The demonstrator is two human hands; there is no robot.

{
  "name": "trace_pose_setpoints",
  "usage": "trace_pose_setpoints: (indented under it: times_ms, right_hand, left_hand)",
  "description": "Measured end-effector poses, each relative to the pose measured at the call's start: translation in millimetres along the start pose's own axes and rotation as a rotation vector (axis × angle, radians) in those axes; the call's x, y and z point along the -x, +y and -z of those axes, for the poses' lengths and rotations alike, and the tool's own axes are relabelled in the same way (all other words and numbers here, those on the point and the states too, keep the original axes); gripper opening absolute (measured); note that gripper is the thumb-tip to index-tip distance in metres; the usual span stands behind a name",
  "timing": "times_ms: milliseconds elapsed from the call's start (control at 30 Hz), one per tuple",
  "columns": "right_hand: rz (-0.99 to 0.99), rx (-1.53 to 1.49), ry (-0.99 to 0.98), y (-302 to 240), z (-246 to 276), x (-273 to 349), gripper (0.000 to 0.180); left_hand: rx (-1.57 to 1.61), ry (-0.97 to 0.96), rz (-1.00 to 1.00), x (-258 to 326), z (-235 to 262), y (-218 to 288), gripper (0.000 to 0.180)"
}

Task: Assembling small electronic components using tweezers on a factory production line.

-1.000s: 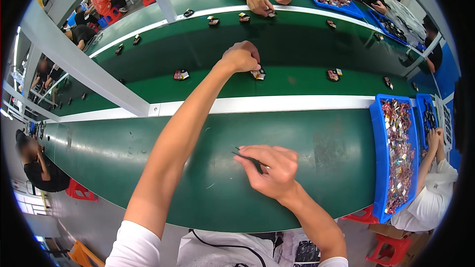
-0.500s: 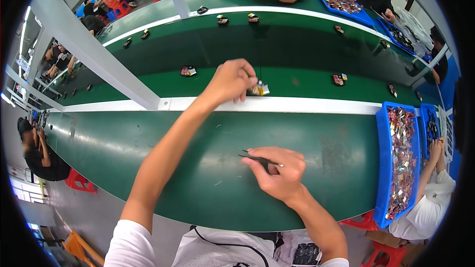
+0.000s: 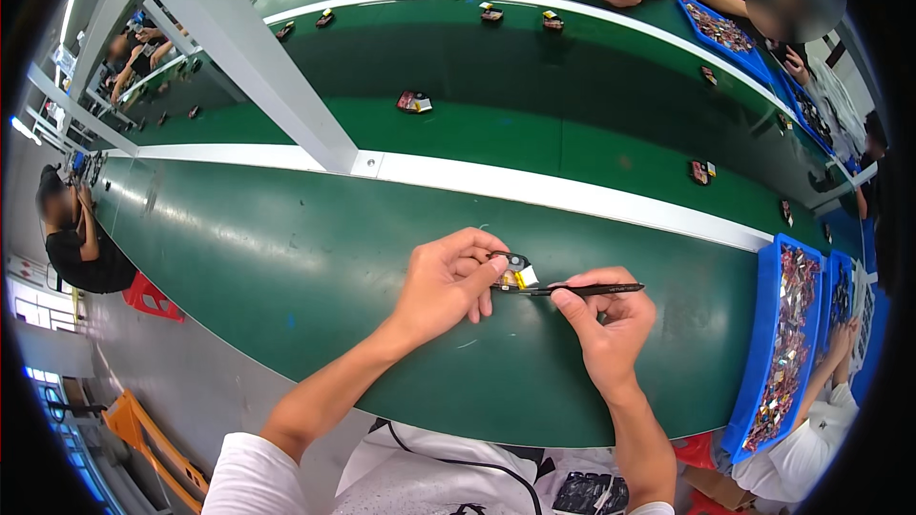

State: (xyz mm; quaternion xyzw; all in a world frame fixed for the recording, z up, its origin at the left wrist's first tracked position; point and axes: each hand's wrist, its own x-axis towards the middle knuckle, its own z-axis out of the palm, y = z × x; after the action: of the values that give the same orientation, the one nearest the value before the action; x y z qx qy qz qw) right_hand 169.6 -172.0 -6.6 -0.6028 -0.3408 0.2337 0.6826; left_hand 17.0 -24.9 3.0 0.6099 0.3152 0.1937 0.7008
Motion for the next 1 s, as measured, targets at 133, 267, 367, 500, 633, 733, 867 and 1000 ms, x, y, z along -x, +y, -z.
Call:
trace_pose_setpoints:
  times_ms: [133,267,367,500,633,733,867,1000]
  right_hand:
    - [0.089,0.105,-0.017,2,-4,0,0.016]
    - [0.093,0.154,-0.031,5,-3,2,0.016]
    - [0.111,0.229,-0.037,7,-2,2,0.016]
    - [0.070,0.212,-0.041,8,-1,2,0.016]
    - [-0.072,0.106,-0.063,3,2,1,0.014]
    - [-0.162,0.006,-0.048,1,3,-1,0.012]
    - [-0.212,-0.033,-0.037,-1,2,-2,0.010]
    - [-0.217,-0.044,-0.041,-1,1,-2,0.010]
  left_hand:
    - [-0.001,-0.016,0.007,3,-5,-3,0.016]
    - [0.030,-0.034,0.031,6,-7,-2,0.017]
    - [0.055,-0.043,0.033,8,-10,-2,0.017]
    - [0.043,-0.047,0.019,9,-13,-3,0.017]
    - [0.023,-0.053,-0.007,10,-15,-4,0.018]
    - [0.070,-0.063,-0.032,11,-18,-6,0.018]
    - [0.084,-0.066,-0.043,12,-20,-7,0.019]
    - [0.081,-0.065,-0.049,12,-20,-7,0.020]
